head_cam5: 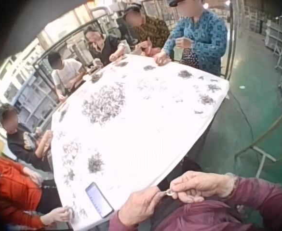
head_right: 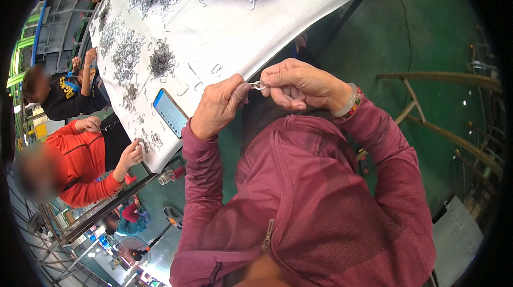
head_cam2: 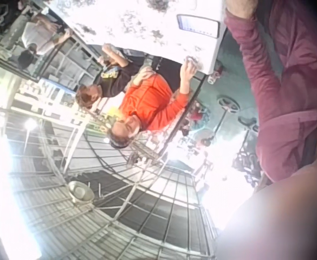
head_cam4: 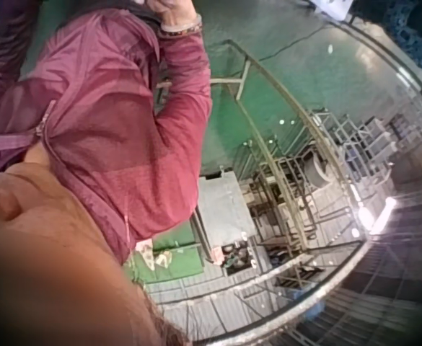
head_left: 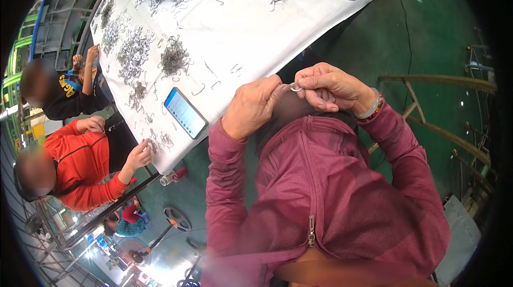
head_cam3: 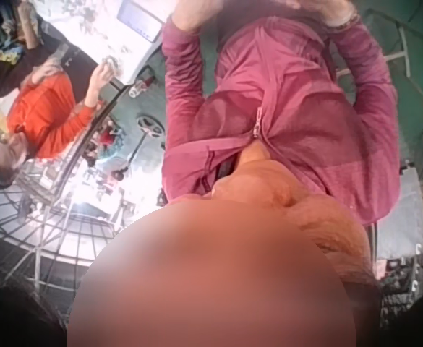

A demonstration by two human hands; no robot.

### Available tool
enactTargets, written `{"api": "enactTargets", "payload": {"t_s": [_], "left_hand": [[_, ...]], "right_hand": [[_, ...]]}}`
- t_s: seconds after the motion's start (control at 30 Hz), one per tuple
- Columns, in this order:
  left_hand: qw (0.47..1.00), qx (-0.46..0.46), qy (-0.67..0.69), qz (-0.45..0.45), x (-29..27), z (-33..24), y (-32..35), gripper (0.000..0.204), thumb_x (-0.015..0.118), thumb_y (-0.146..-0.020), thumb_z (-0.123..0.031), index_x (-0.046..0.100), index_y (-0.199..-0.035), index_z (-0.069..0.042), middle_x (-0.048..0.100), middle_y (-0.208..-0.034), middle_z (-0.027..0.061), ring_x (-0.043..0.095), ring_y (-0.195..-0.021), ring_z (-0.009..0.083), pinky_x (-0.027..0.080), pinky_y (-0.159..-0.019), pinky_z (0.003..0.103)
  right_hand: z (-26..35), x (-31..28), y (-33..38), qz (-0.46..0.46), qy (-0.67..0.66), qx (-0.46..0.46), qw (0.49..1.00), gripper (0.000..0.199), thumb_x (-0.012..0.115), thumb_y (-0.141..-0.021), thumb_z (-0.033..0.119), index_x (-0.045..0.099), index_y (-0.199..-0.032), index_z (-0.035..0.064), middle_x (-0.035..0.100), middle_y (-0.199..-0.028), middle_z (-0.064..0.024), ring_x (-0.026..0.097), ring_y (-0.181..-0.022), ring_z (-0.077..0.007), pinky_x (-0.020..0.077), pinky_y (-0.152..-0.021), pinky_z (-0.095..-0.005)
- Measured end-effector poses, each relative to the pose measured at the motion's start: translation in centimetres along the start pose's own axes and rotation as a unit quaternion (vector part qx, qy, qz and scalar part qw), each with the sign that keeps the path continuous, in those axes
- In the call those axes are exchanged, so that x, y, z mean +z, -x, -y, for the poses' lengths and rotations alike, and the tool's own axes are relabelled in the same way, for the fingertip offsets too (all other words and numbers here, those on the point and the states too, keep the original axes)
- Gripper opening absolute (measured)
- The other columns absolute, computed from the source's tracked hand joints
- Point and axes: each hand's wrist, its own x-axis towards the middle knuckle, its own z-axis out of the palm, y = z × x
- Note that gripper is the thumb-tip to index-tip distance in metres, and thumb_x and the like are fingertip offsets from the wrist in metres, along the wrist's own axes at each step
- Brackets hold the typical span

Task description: The person repeatedly picks up small metal hooks and wire pieces from a table, links them together by hand, and places the assembled units back on the table. The task continues throughout the clip with multiple coworkers performing the same activity around the same table.

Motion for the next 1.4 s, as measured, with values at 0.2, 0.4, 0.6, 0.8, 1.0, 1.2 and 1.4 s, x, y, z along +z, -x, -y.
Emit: {"api": "enactTargets", "payload": {"t_s": [0.2,0.4,0.6,0.8,1.0,1.2,1.4], "left_hand": [[0.992,0.043,0.090,0.073,1.4,0.7,0.0,0.023,0.051,-0.099,-0.019,0.055,-0.082,-0.002,0.057,-0.062,0.0092,0.060,-0.055,0.0242,0.046,-0.053,0.034],[0.991,0.120,0.052,0.020,4.1,0.2,-2.3,0.015,0.052,-0.094,-0.018,0.051,-0.090,-0.004,0.057,-0.076,0.0144,0.060,-0.070,0.0350,0.046,-0.059,0.044],[0.980,0.090,-0.141,0.104,6.1,-1.6,-2.9,0.013,0.054,-0.085,-0.013,0.058,-0.088,0.000,0.065,-0.082,0.0149,0.066,-0.075,0.0318,0.054,-0.062,0.040],[0.993,0.019,-0.012,0.115,5.1,-1.8,-1.9,0.027,0.051,-0.094,-0.023,0.056,-0.086,0.002,0.063,-0.073,0.0193,0.064,-0.067,0.0371,0.049,-0.058,0.047],[0.989,-0.053,0.102,0.088,4.4,-2.0,-0.7,0.028,0.044,-0.097,-0.023,0.058,-0.091,0.001,0.063,-0.074,0.0219,0.062,-0.068,0.0411,0.049,-0.062,0.051],[0.987,-0.043,0.062,0.143,2.7,-2.6,0.9,0.026,0.042,-0.096,-0.017,0.056,-0.085,0.003,0.063,-0.075,0.0190,0.064,-0.065,0.0357,0.051,-0.061,0.045],[0.823,-0.180,0.503,0.195,2.0,-3.2,2.1,0.024,0.041,-0.096,-0.015,0.052,-0.080,-0.001,0.052,-0.066,0.0028,0.057,-0.059,0.0121,0.048,-0.056,0.028]], "right_hand": [[-0.1,-0.4,1.9,-0.034,0.032,0.039,0.998,0.029,0.050,-0.098,0.025,0.056,-0.090,-0.0028,0.054,-0.054,-0.0067,0.044,-0.036,-0.0085,0.0340,-0.034,-0.0194],[0.0,-0.8,3.6,-0.138,0.192,-0.026,0.971,0.026,0.047,-0.100,0.027,0.052,-0.085,0.0065,0.049,-0.053,0.0009,0.040,-0.039,-0.0047,0.0264,-0.037,-0.0179],[-1.1,-1.7,4.4,-0.151,0.242,-0.004,0.958,0.026,0.046,-0.101,0.030,0.048,-0.086,0.0083,0.051,-0.058,0.0003,0.043,-0.046,-0.0044,0.0289,-0.042,-0.0179],[-1.4,0.0,3.9,-0.123,0.672,-0.264,0.681,0.043,0.051,-0.090,0.001,0.045,-0.133,0.0008,0.055,-0.093,-0.0134,0.056,-0.081,-0.0261,0.0482,-0.076,-0.0344],[-0.4,1.6,3.3,-0.063,0.692,-0.251,0.674,0.056,0.058,-0.081,-0.008,0.047,-0.135,0.0005,0.054,-0.086,-0.0139,0.055,-0.075,-0.0281,0.0468,-0.069,-0.0355],[0.5,2.9,2.9,0.005,0.805,-0.301,0.512,0.056,0.061,-0.075,-0.007,0.051,-0.130,-0.0016,0.050,-0.075,-0.0092,0.050,-0.066,-0.0243,0.0447,-0.059,-0.0350],[0.9,3.6,2.9,0.073,0.753,-0.422,0.500,0.046,0.062,-0.069,0.000,0.058,-0.115,-0.0034,0.048,-0.068,-0.0056,0.049,-0.057,-0.0208,0.0414,-0.049,-0.0325]]}}
